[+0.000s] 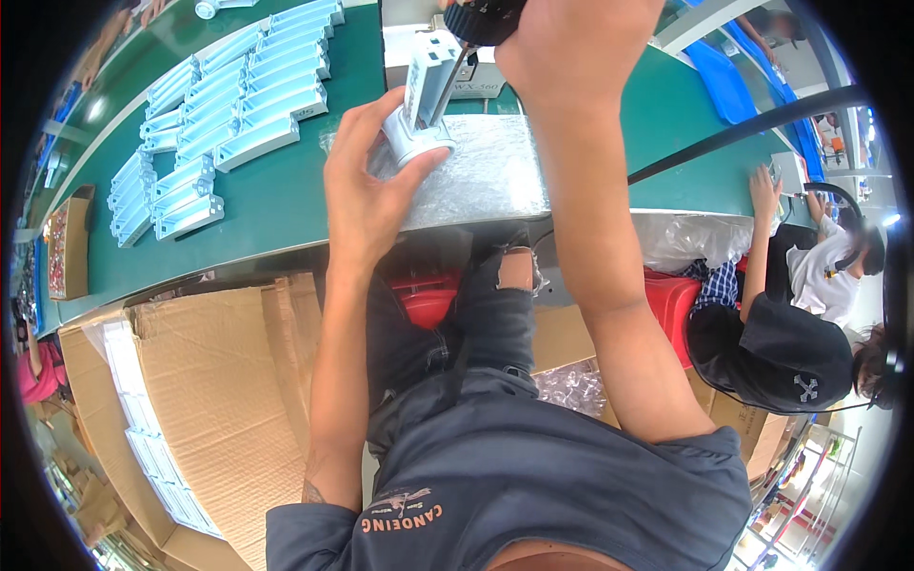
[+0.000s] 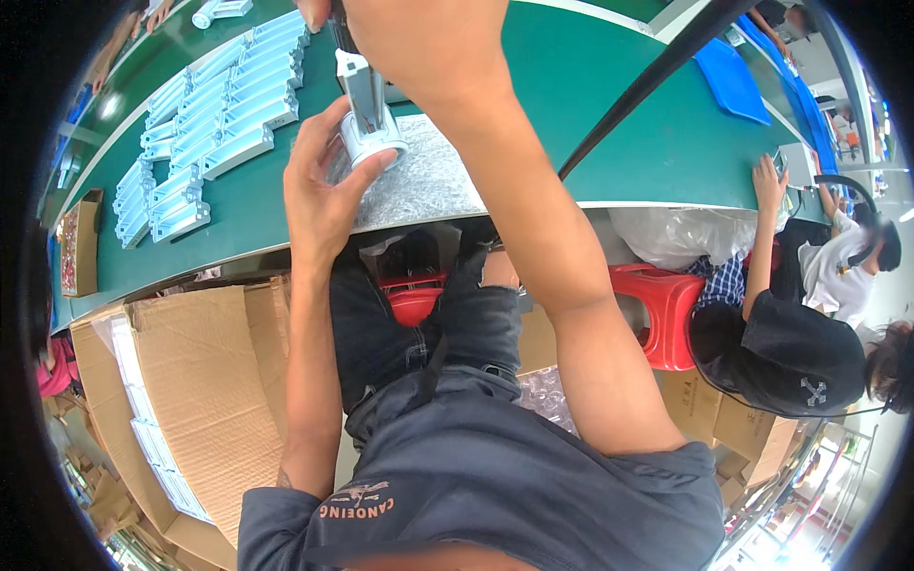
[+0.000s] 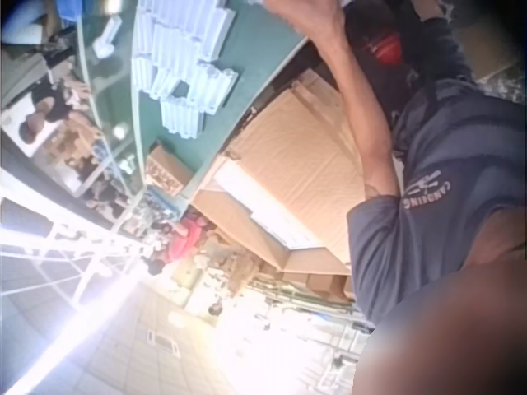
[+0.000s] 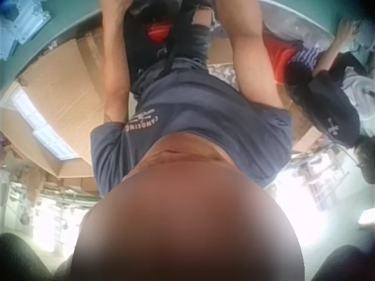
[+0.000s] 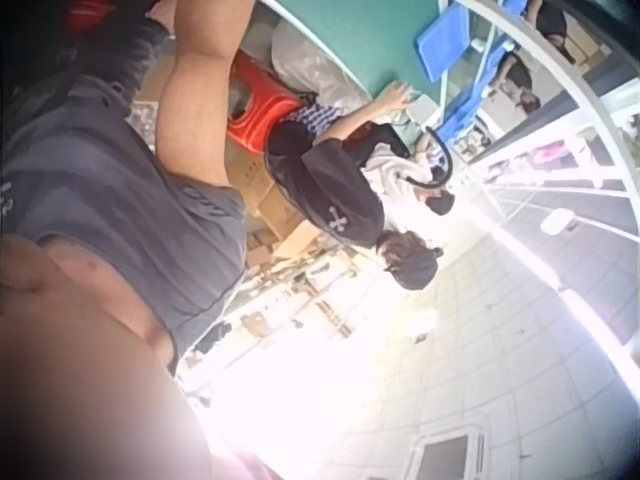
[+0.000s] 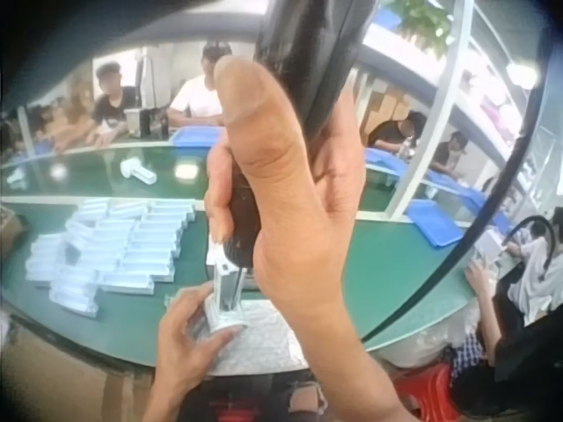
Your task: Unpacking plastic fan housings from a box and using a benchtop press tool to assemble internal components into them on an electronics production floor.
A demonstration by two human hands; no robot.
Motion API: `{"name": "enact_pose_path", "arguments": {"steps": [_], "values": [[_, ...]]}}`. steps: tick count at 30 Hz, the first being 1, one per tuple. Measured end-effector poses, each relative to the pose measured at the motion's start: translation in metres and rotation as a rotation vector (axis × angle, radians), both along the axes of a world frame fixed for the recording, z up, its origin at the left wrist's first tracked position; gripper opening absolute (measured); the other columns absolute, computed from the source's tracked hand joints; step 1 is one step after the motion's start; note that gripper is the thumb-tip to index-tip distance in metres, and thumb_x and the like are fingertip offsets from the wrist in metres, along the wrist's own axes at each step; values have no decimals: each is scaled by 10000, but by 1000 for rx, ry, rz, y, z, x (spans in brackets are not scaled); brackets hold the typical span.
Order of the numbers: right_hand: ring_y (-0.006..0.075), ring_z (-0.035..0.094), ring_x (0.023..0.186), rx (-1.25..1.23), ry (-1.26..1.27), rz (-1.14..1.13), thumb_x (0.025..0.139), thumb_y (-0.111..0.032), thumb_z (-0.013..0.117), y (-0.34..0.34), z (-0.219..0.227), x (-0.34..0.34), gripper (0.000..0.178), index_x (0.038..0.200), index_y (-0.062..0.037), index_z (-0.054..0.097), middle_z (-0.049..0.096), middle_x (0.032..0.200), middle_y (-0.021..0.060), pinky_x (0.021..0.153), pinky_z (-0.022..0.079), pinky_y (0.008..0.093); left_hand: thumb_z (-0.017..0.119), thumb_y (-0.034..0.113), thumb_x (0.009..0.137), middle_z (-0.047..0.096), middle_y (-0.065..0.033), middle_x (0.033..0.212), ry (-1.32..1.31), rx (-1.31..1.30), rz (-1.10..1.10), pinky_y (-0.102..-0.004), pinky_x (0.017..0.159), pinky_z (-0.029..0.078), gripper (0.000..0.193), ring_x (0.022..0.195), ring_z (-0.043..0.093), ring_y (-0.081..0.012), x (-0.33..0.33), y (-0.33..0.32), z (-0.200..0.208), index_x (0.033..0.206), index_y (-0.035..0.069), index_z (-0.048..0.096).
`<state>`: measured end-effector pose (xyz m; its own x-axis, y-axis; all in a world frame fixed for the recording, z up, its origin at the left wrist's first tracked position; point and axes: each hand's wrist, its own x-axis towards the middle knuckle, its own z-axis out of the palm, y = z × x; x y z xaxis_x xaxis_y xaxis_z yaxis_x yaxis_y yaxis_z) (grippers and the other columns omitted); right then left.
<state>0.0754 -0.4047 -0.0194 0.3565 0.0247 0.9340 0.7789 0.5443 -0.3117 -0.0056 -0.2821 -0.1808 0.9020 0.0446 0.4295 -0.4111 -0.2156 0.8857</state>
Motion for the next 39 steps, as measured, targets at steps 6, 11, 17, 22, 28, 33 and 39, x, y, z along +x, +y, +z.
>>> {"name": "enact_pose_path", "arguments": {"steps": [6,11,17,22,28,33,39], "values": [[98,529,449,-30,70,80,1065,-258,605,-21,10,6,279,1213,-28,556,591,688,54,381,412,222,878,45,769,636,-108,1198,38,-30,30,-354,1009,510,597,1107,652,-211,-4,-1,-2,1303,-39,624],[90,513,455,46,97,-150,1069,-241,601,-23,26,11,255,1207,-34,545,573,670,37,394,406,215,866,50,797,639,-115,1248,45,-18,34,-364,1051,500,600,1159,656,-207,-5,-2,0,1323,-65,600],[83,505,455,-54,59,-232,1034,-290,667,-18,17,39,310,1177,-47,539,574,648,25,400,397,211,887,48,742,624,-106,1146,21,-92,39,-361,970,530,595,1064,649,-212,-3,-3,-4,1276,-29,636],[83,509,447,-68,152,-278,1037,-290,660,-9,19,27,305,1179,-46,545,570,644,26,394,405,209,881,52,749,633,-109,1158,5,-66,54,-364,964,534,579,1057,654,-216,-4,-1,-5,1272,-16,644],[113,505,383,21,267,5,1050,-382,610,-20,25,-25,345,1097,-40,623,579,604,49,341,431,238,895,79,740,650,-113,1139,-15,-33,62,-358,949,533,584,1046,659,-235,-1,-5,-3,1266,4,653],[116,526,393,-24,171,101,1058,-402,591,-6,15,-8,380,1142,-31,601,595,609,66,349,422,239,898,83,742,655,-111,1139,-36,4,91,-346,933,528,578,1037,657,-237,-2,-1,-5,1262,13,657],[113,532,404,-121,-56,-136,1077,-342,578,-5,11,3,353,1252,-37,542,597,612,64,375,416,232,885,56,774,634,-102,1209,17,16,47,-357,1045,508,623,1135,656,-199,-4,-1,-1,1320,-59,607]]}}
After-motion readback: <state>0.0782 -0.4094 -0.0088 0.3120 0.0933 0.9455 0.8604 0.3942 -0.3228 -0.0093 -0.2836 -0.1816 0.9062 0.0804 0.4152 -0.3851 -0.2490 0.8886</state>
